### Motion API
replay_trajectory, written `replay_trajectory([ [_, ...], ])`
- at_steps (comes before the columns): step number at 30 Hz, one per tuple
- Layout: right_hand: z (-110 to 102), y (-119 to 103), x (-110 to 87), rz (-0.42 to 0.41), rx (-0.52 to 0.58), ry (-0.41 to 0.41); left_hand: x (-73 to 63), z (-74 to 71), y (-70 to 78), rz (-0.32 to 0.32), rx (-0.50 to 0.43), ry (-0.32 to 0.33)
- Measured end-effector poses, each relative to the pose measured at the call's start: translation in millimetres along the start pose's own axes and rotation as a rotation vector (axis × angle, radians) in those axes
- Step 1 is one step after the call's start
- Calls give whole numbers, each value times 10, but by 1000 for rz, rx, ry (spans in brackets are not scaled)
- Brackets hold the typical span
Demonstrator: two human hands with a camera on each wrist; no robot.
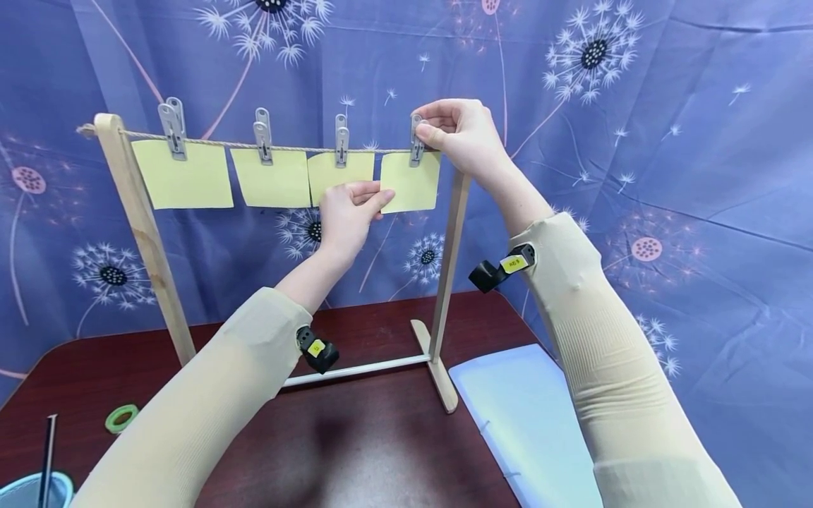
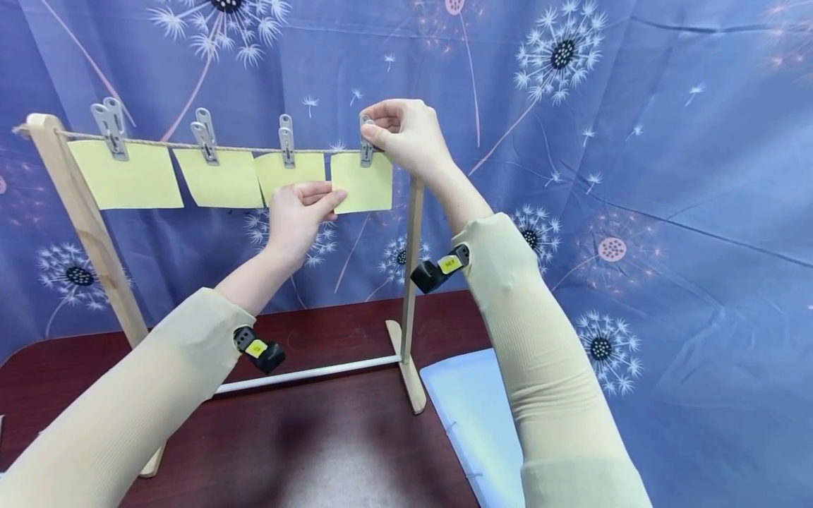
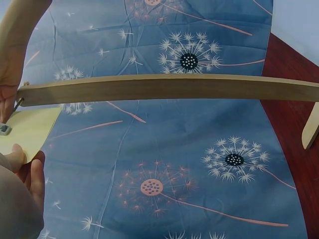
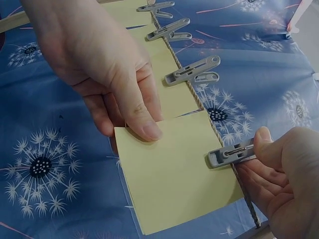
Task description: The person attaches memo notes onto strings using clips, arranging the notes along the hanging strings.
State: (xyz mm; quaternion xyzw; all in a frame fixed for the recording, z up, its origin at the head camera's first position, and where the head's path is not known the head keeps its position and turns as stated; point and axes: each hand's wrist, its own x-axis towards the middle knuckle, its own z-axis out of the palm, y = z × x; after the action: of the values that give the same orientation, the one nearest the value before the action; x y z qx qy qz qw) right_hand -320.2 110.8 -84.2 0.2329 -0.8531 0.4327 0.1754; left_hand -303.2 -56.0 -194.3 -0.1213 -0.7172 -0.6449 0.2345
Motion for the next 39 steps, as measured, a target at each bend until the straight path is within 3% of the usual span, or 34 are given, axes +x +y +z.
replay_trajectory([
  [26, 12, 29, -23, -10, 110, -3, -11, -39, 17, -6, -38, 4],
  [39, 11, 63, -115, -124, 257, 42, -26, -76, -23, -1, -54, -16],
])
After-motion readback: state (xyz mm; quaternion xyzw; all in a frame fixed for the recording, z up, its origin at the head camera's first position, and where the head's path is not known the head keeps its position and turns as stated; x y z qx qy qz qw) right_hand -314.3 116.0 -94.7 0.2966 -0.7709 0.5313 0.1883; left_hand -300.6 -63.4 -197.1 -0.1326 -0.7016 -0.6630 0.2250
